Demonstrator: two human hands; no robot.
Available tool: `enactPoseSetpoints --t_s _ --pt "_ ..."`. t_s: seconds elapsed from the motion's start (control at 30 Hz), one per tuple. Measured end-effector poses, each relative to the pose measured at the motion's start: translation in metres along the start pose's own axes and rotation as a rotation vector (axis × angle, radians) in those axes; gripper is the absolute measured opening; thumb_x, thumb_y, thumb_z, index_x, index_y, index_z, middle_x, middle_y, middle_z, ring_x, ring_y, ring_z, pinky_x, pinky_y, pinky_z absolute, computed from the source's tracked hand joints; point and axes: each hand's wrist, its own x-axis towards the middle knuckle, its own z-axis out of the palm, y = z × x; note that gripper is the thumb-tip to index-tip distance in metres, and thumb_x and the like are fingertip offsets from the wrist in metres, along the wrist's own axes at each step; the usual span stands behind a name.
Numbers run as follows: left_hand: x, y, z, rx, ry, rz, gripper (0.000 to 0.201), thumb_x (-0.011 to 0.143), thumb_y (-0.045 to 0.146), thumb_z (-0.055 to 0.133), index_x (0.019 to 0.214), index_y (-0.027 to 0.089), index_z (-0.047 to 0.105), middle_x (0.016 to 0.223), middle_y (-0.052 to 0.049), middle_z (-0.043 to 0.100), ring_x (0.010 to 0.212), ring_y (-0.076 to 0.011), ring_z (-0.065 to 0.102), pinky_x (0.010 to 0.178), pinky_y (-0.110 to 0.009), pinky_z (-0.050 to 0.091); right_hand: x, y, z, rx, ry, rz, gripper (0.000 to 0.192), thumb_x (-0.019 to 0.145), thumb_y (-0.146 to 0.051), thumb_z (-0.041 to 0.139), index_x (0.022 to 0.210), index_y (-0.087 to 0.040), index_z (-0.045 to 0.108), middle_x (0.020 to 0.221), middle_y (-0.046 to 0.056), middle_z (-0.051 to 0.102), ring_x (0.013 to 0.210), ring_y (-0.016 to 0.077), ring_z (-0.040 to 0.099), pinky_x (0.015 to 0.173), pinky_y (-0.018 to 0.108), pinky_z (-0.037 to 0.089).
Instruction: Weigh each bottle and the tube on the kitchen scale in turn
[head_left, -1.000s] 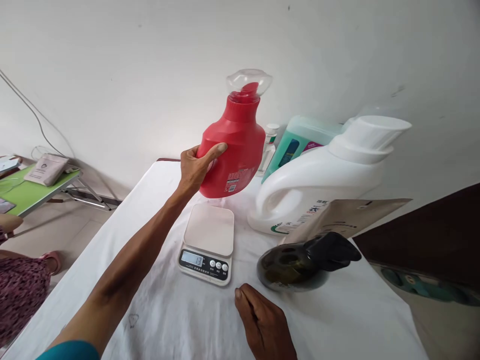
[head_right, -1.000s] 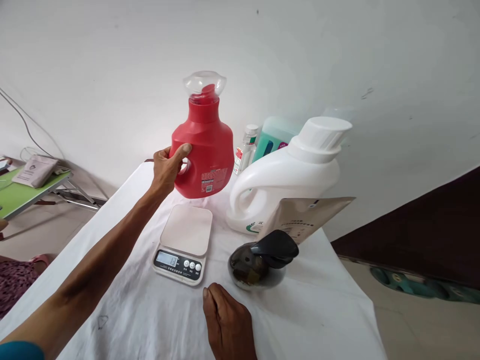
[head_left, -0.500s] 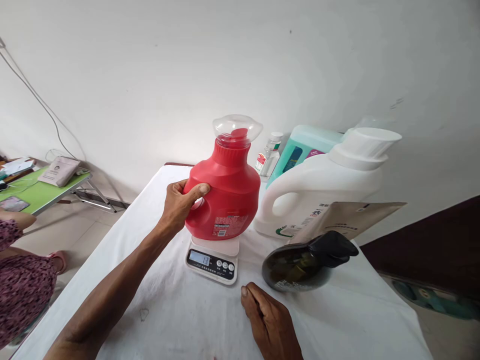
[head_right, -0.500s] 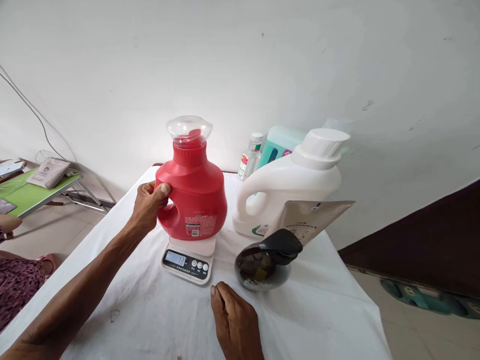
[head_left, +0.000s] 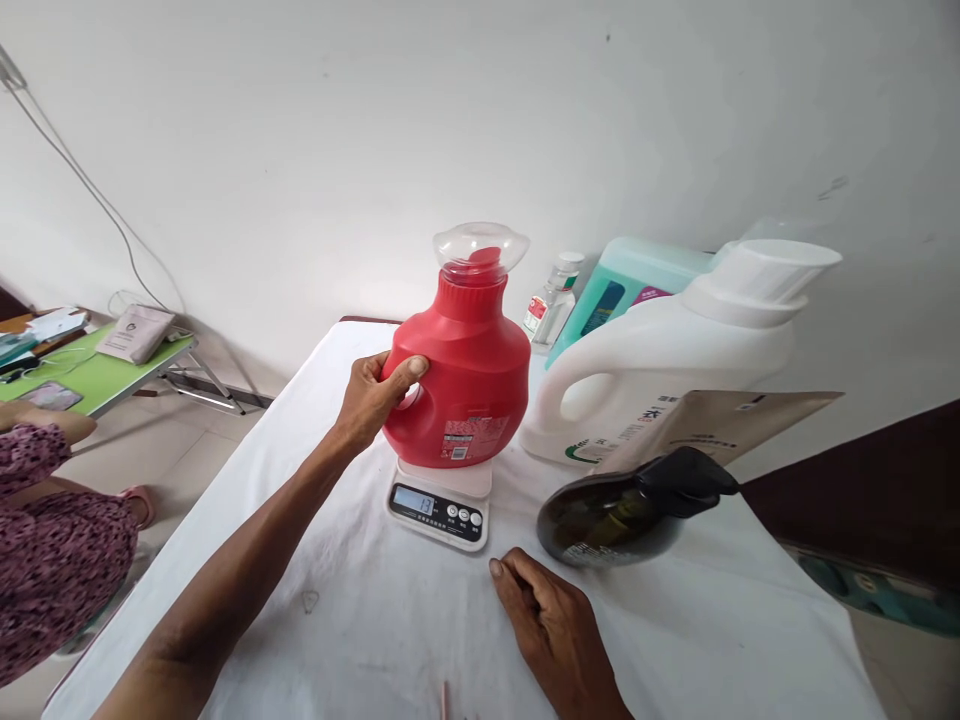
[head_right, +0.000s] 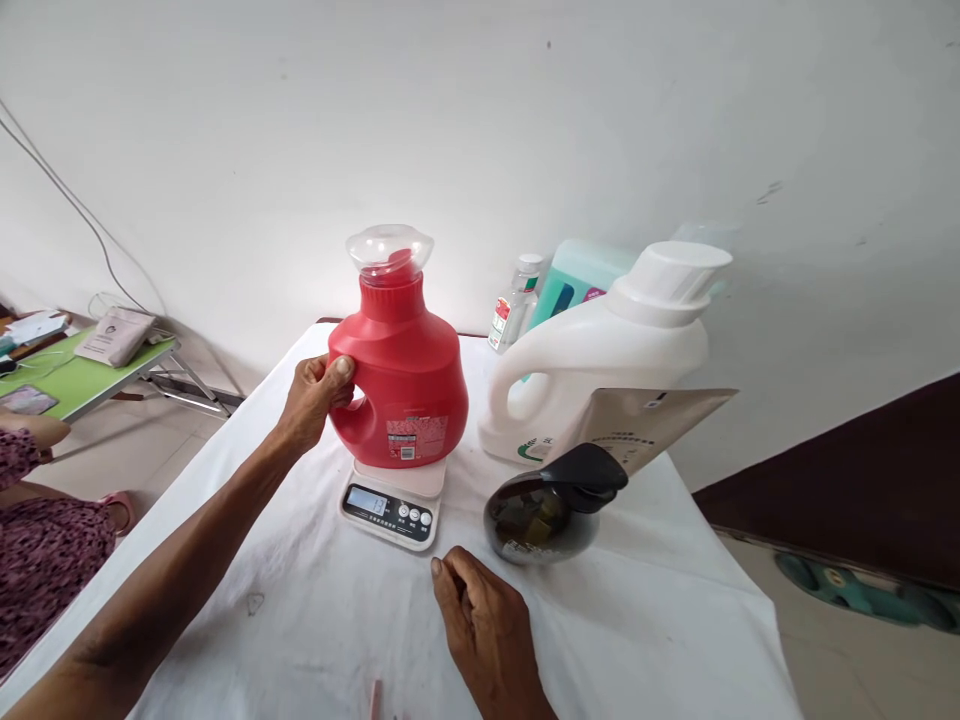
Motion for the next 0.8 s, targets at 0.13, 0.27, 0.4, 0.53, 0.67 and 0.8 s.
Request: enactPoseSetpoints --t_s 0.13,0.27,0.4,0.53,0.67,0.8 --pt "-0.001 0.000 -0.012 0.140 -0.032 0.107 0.065 0.086 0.079 0.060 0.067 0.018 0.055 0.068 -0.002 0.055 0.065 -0.0132 0.049 0.063 -0.027 0.040 0.001 -0.007 -0.006 0.047 -0.081 0.058 0.043 0.107 -0.046 0.048 0.071 -0.026 0.036 0.061 -0.006 0.038 0.052 0.0134 0.040 0.049 0.025 0.033" --pt "0.000 -0.036 -0.026 0.080 0.258 0.065 0.073 0.093 0.084 0.039 0.068 0.018 0.058 0.068 -0.003 0.058 0.065 -0.0144 0.052 0.063 -0.028 0.043 -0.005 -0.025 -0.001 0.070 -0.199 0.012 0.040 0.107 -0.040 0.048 0.072 -0.025 0.038 0.062 -0.006 0.041 0.053 0.0132 0.041 0.051 0.025 0.033" --pt "-0.009 -0.090 -0.039 0.074 0.351 -0.085 0.075 0.091 0.087 0.038 0.060 0.020 0.052 0.052 0.001 0.044 0.049 -0.0114 0.038 0.051 -0.029 0.030 -0.007 -0.051 0.023 0.096 -0.354 -0.120 0.033 0.104 -0.029 0.046 0.073 -0.024 0.036 0.064 -0.005 0.044 0.054 0.0122 0.042 0.055 0.025 0.032" --pt "-0.023 -0.113 -0.046 0.141 0.273 -0.078 0.074 0.091 0.085 0.044 0.055 0.020 0.046 0.049 0.002 0.040 0.047 -0.0097 0.034 0.052 -0.029 0.025 0.001 -0.066 0.053 0.176 -0.478 -0.205 0.028 0.096 -0.023 0.049 0.073 -0.024 0.034 0.065 -0.005 0.046 0.055 0.0115 0.041 0.056 0.026 0.029" --pt "-0.028 -0.111 -0.049 0.166 0.235 -0.094 0.074 0.091 0.083 0.043 0.055 0.019 0.047 0.050 0.002 0.041 0.048 -0.0100 0.035 0.052 -0.030 0.026 0.008 -0.063 0.064 0.343 -0.515 -0.156 0.025 0.092 -0.026 0.055 0.071 -0.024 0.041 0.062 -0.005 0.047 0.054 0.0115 0.043 0.054 0.024 0.031" --pt "-0.028 -0.108 -0.049 0.205 0.223 -0.084 0.073 0.093 0.082 0.042 0.055 0.019 0.046 0.050 0.002 0.042 0.048 -0.0100 0.036 0.052 -0.030 0.026 0.010 -0.054 0.060 0.468 -0.549 -0.076 0.025 0.094 -0.031 0.058 0.074 -0.023 0.047 0.063 -0.006 0.045 0.053 0.0107 0.040 0.050 0.023 0.029"
